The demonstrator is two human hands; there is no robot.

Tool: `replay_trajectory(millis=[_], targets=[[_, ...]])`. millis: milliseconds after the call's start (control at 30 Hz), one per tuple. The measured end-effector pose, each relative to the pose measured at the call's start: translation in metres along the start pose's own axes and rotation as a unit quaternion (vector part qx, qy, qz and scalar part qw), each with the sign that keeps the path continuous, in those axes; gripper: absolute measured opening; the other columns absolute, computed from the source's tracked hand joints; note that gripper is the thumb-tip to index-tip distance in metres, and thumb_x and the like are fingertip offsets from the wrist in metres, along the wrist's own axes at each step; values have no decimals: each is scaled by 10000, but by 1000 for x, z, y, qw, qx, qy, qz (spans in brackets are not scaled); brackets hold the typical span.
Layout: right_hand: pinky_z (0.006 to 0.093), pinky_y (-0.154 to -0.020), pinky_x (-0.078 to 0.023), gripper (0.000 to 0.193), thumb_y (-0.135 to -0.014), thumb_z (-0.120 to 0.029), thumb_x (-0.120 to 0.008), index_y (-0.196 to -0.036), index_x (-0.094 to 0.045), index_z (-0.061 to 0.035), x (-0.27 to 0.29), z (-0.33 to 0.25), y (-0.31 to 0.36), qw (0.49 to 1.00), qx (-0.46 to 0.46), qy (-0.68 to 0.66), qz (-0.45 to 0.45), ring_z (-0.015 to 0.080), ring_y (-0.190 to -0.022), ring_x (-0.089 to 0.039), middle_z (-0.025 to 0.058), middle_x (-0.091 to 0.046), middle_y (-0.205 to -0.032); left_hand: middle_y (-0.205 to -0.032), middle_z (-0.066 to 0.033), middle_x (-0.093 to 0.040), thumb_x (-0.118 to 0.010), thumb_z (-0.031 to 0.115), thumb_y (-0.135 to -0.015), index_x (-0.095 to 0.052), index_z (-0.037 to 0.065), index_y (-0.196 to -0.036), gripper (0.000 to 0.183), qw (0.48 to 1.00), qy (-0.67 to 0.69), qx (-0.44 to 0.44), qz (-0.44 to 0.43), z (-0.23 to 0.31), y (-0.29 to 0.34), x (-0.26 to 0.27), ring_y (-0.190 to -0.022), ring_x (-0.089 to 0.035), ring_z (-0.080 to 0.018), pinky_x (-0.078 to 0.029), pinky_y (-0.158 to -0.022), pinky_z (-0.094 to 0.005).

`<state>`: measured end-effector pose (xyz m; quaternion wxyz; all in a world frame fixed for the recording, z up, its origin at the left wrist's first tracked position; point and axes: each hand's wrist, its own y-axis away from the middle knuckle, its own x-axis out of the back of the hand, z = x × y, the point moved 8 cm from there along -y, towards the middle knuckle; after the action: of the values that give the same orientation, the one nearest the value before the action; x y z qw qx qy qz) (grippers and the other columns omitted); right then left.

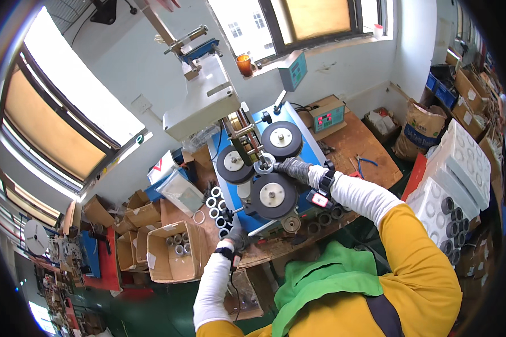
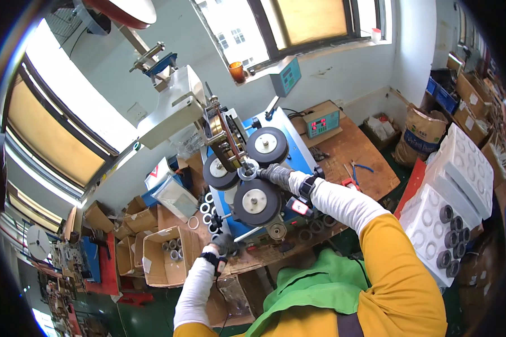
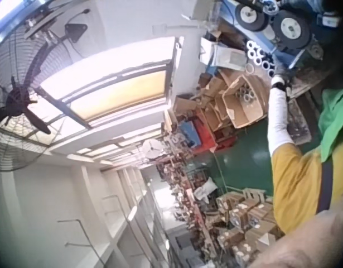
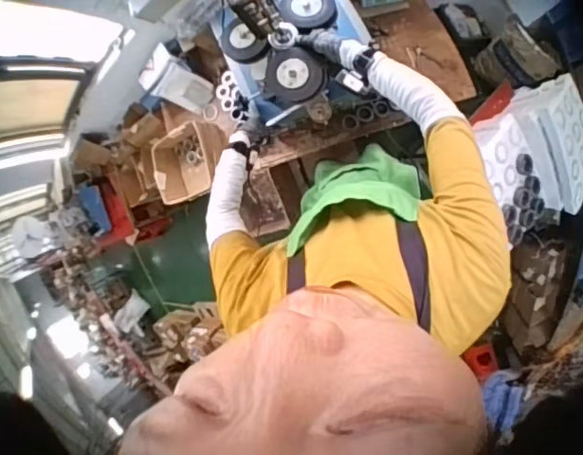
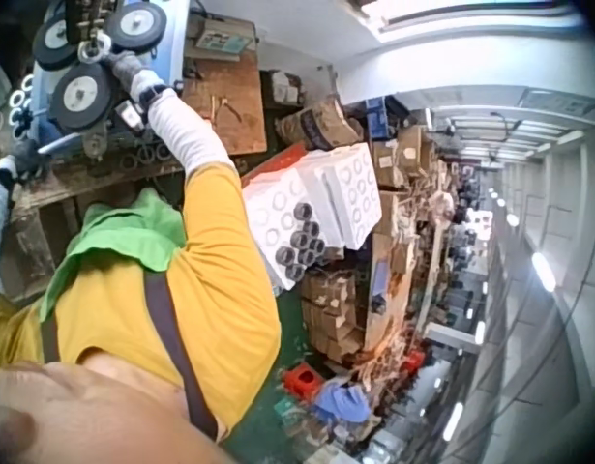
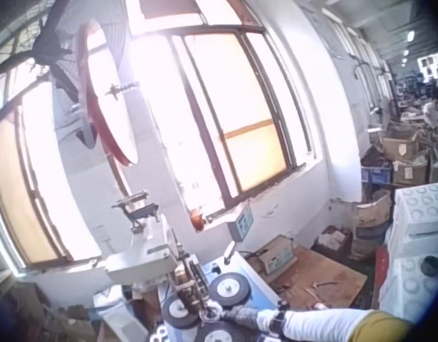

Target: Operating a machinery to process and organize metal rings on a fabrication floor.

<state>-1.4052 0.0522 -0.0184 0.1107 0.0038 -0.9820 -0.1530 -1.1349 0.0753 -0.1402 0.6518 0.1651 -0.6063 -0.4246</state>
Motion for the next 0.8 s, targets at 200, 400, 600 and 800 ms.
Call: replay_trajectory(millis=[200, 400, 600, 800], targets=[[251, -403, -375, 291, -843, -386, -510, -765, -590, -117, -8, 0, 13, 980, -16, -196, -30, 79, -435, -439, -22, -521, -573, -722, -156, -611, -537, 388, -779, -629, 20, -834, 384, 977, -74, -190, -65, 58, 49, -80, -666, -575, -241, -449, -635, -353], [242, -388, -362, 243, -846, -347, -518, -779, -580, -122, -13, 25, -4, 965, -45, -258, -29, 78, -439, -440, -32, -514, -586, -1073, -106, -549, -517, 197, -849, -492, 12, -1126, 334, 727, 567, -382, 64, 157, 98, 84, -974, -547, -227, -440, -857, -312], [253, -452, -413, 249, -841, -322, -533, -877, -596, -84, -14, 38, -15, 962, -53, -265, -34, 112, -546, -522, 12, -575, -706, -1030, -188, -548, -509, 182, -830, -500, -21, -1052, 301, 553, 821, -126, -64, 166, 4, 110, -970, -539, -331, -450, -858, -421], [326, -634, -471, 358, -787, -307, -568, -939, -595, 16, 15, -8, -19, 993, 44, 112, -19, 232, -739, -613, 176, -626, -830, -959, -186, -574, -580, 74, -756, -518, 0, -978, 241, 410, 906, -42, -99, 159, -63, 95, -910, -554, -334, -458, -825, -471]])
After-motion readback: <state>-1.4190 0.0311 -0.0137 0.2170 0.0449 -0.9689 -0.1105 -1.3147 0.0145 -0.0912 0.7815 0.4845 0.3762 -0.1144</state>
